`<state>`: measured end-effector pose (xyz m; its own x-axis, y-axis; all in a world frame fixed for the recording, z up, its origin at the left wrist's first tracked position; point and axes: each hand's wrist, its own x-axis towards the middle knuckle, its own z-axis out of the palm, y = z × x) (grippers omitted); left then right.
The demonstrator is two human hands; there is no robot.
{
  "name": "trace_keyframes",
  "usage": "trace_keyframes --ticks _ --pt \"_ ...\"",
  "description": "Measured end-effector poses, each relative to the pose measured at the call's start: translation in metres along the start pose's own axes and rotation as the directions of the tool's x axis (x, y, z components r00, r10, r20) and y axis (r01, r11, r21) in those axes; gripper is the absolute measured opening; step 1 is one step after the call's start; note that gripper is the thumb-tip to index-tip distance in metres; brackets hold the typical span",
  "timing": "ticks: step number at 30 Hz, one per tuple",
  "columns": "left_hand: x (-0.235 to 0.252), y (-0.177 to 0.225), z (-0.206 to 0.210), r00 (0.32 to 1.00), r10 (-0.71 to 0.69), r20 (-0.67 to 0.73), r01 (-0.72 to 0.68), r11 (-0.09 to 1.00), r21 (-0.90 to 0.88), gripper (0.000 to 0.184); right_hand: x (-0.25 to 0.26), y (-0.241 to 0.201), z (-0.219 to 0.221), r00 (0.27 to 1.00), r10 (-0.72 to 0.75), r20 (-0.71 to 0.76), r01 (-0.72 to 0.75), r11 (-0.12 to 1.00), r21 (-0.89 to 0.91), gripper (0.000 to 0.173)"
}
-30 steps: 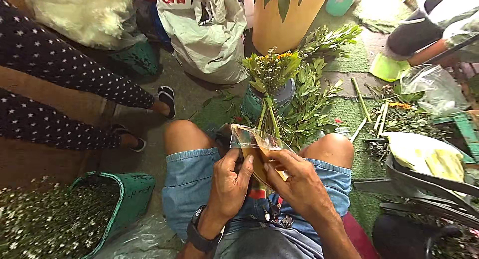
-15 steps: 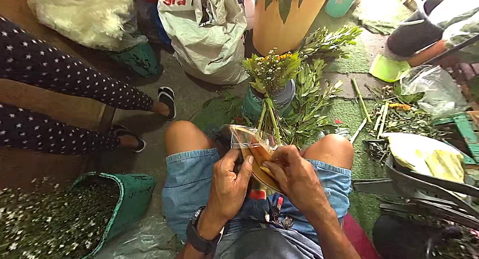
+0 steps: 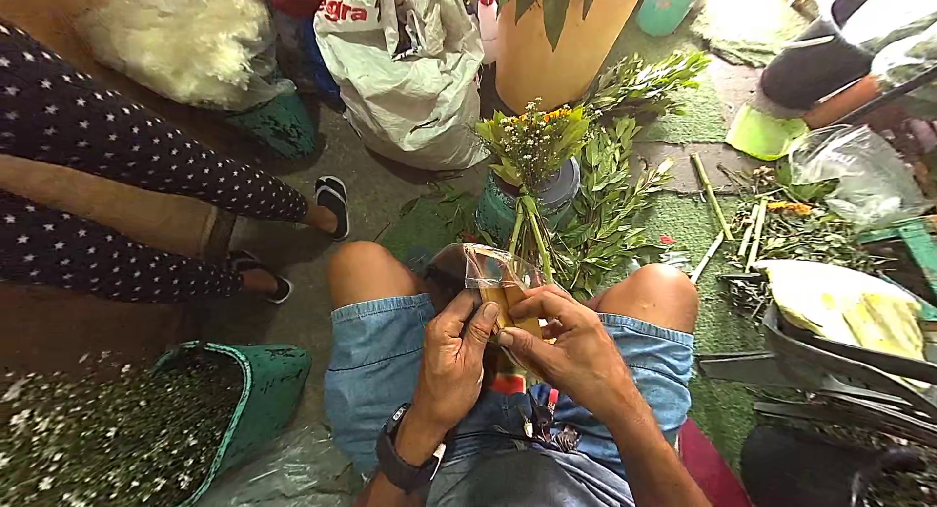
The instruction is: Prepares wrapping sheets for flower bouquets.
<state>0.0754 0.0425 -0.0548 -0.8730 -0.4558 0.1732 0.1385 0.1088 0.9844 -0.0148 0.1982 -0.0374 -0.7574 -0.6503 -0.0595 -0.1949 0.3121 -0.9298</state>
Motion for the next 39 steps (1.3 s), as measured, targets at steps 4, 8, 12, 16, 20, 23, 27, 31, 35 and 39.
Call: trace_keyframes --ticks 4,8,12,16,20,23,27,31,35,39 --pt "-0.001 -0.004 0.002 1.000 -0.003 -0.021 0.001 0.997 -0.083 0.019 0.003 0.001 0.001 0.998 0.053 -0.015 -0.052 0.998 0.030 0.033" --pt "0.000 -0.005 0.002 1.000 0.004 -0.023 -0.007 0.993 -0.116 0.019 0.005 0.004 -0.002 0.998 0.062 0.010 -0.063 0.993 0.095 0.029" --pt "0.001 -0.005 0.003 1.000 -0.003 -0.025 0.000 0.995 -0.103 0.019 0.008 0.008 -0.007 0.999 0.017 0.040 -0.023 0.988 0.155 0.021" --pt "0.001 -0.005 0.004 1.000 0.012 -0.027 -0.014 0.997 -0.074 0.019 0.003 0.000 -0.007 1.000 -0.017 0.024 0.015 0.997 0.073 0.016" --pt "0.001 -0.003 0.006 0.999 0.018 -0.034 -0.019 0.999 -0.050 0.019 -0.002 -0.009 -0.005 1.000 0.019 0.007 -0.019 1.000 0.008 0.021" --pt "0.001 -0.004 0.006 1.000 0.016 -0.027 -0.017 0.999 -0.047 0.019 0.001 -0.003 -0.008 0.999 0.034 0.032 -0.036 0.996 0.080 0.020" --pt "0.000 -0.004 0.006 1.000 0.018 -0.025 -0.019 0.999 -0.040 0.019 0.004 0.005 -0.012 0.998 -0.018 0.052 0.011 0.992 0.130 0.015" --pt "-0.001 -0.002 0.007 0.999 0.028 -0.026 -0.028 0.999 0.030 0.019 -0.003 -0.004 -0.008 1.000 -0.026 0.017 0.026 1.000 0.012 0.015" --pt "-0.002 -0.002 0.009 0.999 0.039 -0.027 -0.037 0.996 0.075 0.021 -0.009 -0.013 0.002 0.993 -0.113 -0.044 0.099 0.963 -0.249 0.013" --pt "-0.001 -0.002 0.009 0.999 0.038 -0.027 -0.036 0.996 0.079 0.021 -0.008 -0.011 0.004 0.988 -0.106 -0.112 0.059 0.931 -0.359 0.015"
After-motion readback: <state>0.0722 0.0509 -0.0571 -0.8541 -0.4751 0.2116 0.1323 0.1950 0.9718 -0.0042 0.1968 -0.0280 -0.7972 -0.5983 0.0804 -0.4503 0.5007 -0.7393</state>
